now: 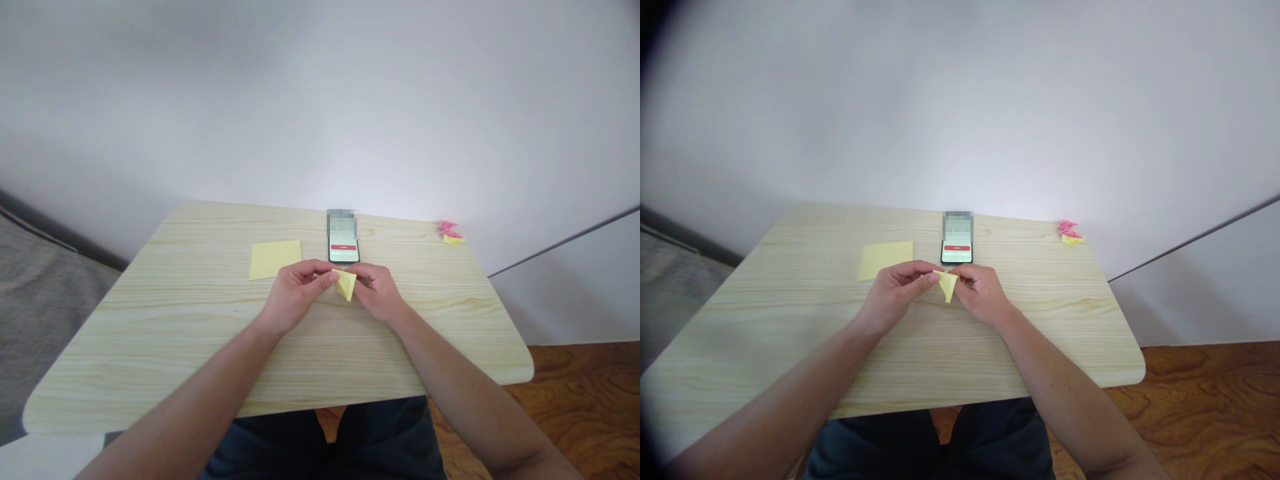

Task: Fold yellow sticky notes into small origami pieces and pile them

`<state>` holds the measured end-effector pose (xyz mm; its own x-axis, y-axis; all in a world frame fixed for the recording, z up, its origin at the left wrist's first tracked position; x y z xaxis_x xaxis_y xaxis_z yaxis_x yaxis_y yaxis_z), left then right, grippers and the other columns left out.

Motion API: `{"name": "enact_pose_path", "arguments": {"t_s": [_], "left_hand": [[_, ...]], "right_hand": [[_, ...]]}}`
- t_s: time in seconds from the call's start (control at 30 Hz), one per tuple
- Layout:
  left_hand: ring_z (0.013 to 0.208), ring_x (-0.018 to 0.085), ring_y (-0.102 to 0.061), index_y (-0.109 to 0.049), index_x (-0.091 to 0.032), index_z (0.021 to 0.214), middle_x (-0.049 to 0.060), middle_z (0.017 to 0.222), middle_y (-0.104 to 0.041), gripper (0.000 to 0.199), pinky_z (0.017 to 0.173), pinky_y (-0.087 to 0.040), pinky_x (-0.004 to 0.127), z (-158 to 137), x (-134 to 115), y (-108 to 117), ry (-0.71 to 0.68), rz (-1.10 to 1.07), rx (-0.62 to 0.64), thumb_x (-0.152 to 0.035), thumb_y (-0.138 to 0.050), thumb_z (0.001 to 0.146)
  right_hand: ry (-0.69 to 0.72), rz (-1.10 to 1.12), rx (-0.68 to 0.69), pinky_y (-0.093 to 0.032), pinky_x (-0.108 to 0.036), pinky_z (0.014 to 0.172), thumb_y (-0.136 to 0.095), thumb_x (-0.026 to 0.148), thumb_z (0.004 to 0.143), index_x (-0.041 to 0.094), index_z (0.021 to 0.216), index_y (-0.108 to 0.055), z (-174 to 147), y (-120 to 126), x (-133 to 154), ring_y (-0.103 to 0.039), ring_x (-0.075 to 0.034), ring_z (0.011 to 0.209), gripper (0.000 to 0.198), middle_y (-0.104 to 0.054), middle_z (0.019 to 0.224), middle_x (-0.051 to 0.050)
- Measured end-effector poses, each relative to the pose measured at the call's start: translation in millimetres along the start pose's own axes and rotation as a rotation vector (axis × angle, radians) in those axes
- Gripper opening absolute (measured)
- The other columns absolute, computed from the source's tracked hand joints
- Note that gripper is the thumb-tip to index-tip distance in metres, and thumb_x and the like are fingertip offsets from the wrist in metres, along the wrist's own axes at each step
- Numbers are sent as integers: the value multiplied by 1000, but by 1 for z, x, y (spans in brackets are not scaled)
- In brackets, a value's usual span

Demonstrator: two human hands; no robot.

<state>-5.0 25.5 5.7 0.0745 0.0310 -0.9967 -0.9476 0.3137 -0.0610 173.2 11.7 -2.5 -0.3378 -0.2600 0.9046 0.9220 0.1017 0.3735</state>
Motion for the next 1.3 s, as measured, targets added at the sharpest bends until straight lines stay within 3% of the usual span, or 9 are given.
{"name": "enact_pose_path", "arguments": {"t_s": [0.3,0.43,0.57,0.87,1.13,1.3], "left_hand": [[86,18,-65,-78,-17,95,6,93,-76,28,80,-50,29,2,8,4,47,-39,-30,-41,-80,82],[72,12,-58,-78,-18,89,1,78,-71,25,70,-46,25,4,10,7,48,-51,-87,-42,-81,80],[67,11,-54,-77,-18,86,-1,69,-65,25,67,-43,24,6,13,9,46,-37,-94,-42,-81,81],[66,13,-56,-75,-16,88,1,70,-66,29,65,-44,26,5,8,8,54,34,-109,-44,-78,82],[67,11,-52,-74,-16,85,0,72,-65,24,65,-41,25,3,4,6,42,58,-95,-40,-79,82],[76,14,-57,-75,-16,88,2,83,-70,24,71,-44,26,2,4,5,28,28,-64,-40,-78,82]], "right_hand": [[-39,45,-31,-48,-27,67,-71,37,88,20,88,-76,-1,-1,-4,-65,-16,74,17,-74,83,-2],[-97,130,-30,-49,-28,68,-71,38,88,21,92,-77,0,-2,-6,-66,-17,76,18,-76,87,-3],[-126,153,-27,-47,-27,65,-71,37,88,20,81,-76,2,1,-4,-62,-15,70,19,-73,77,-1],[-108,216,8,-51,-30,71,-58,46,96,19,66,-72,5,3,5,-65,-17,69,42,-71,67,-3],[-134,182,34,-43,-27,62,-74,39,85,19,73,-73,4,4,4,-58,-14,65,23,-68,68,-1],[-172,246,106,-33,-26,56,-76,34,82,19,72,-69,2,2,3,-44,-11,58,19,-58,64,3]]}}
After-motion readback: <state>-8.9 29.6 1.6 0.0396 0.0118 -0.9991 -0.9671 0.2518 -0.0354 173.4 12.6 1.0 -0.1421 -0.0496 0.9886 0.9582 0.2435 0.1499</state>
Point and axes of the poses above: each hand's wrist, its own z-axis towards the middle knuckle, its own y-axis out of the back of the hand, x = y × z, the point moved 4 cm from there along z, towards the middle knuckle
